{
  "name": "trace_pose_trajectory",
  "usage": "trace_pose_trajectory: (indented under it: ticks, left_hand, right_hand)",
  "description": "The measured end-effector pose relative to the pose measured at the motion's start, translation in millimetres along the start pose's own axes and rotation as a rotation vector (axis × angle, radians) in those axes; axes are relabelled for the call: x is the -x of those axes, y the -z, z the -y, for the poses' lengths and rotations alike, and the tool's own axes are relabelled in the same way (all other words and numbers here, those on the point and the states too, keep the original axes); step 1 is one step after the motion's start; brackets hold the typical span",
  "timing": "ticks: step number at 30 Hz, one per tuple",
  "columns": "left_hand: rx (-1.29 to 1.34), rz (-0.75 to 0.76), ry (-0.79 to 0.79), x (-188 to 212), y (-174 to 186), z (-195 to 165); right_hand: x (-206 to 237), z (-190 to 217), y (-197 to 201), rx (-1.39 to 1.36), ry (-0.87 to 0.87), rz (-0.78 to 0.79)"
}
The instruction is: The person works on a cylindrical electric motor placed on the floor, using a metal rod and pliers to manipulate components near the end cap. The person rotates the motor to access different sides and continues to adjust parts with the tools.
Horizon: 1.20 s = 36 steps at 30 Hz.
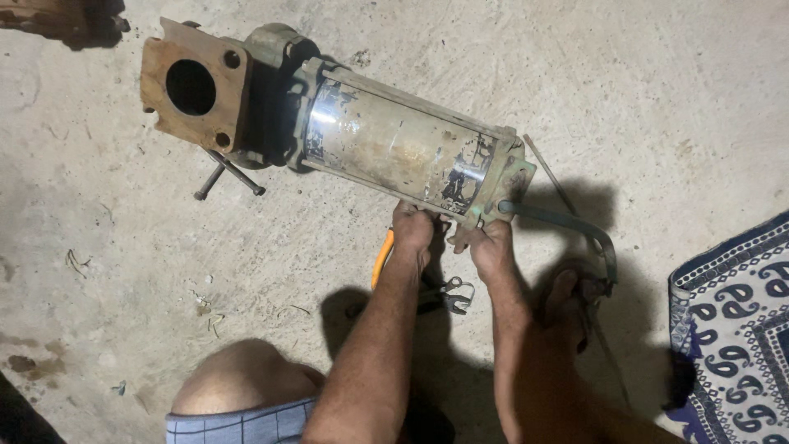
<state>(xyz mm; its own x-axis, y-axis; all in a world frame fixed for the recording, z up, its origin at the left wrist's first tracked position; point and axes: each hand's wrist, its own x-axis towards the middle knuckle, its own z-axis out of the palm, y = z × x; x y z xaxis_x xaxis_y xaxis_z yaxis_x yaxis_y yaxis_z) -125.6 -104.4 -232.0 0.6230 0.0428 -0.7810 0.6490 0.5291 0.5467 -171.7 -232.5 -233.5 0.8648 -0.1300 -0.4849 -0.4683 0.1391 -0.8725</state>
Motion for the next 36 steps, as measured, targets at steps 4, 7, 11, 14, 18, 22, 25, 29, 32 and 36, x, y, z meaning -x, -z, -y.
trace_pose_trajectory:
  ticks: [4,7,11,14,18,22,25,29,32,36]
  left_hand:
    - [0.017,0.008,-0.005,-0.6,2.5,3.2]
    - [-0.013,0.068,-0.068,-2.1,3.5,6.3]
    - [0.022,0.098,-0.113,-3.5,4.5,9.3]
    - [0.057,0.073,-0.102,-2.9,3.4,10.8]
    - [0.066,0.1,-0.111,-3.4,4.2,13.2]
    - [0.117,0.076,-0.062,-5.5,5.6,12.5]
    - [0.094,0.064,-0.053,-6.0,5.8,12.9]
    - [0.046,0.054,-0.098,-1.7,3.9,16.6]
    - [-0.01,0.078,-0.146,0.3,4.6,16.0]
    - [0.002,0.06,-0.095,-2.6,12.3,8.9]
  right_hand:
    - [4.5,4.1,-7.6,0.063,0.059,0.01]
    - [3.2,8.0,-9.8,0.026,0.094,-0.049]
    - [1.1,6.3,-6.8,0.067,0.09,-0.054]
    - [0.6,4.0,-4.7,0.101,0.067,-0.042]
    - [-2.0,5.5,-0.1,0.049,0.043,-0.02]
    - [-6.5,6.0,2.8,-0.12,-0.033,0.0]
    - [-7.5,7.6,5.4,-0.147,0.01,0.057]
    - [-6.4,23.7,9.2,-0.013,-0.071,0.099]
    - [-4.1,53.7,11.3,0.368,-0.217,0.162]
    - [8.0,86.5,6.4,1.036,-0.411,0.278]
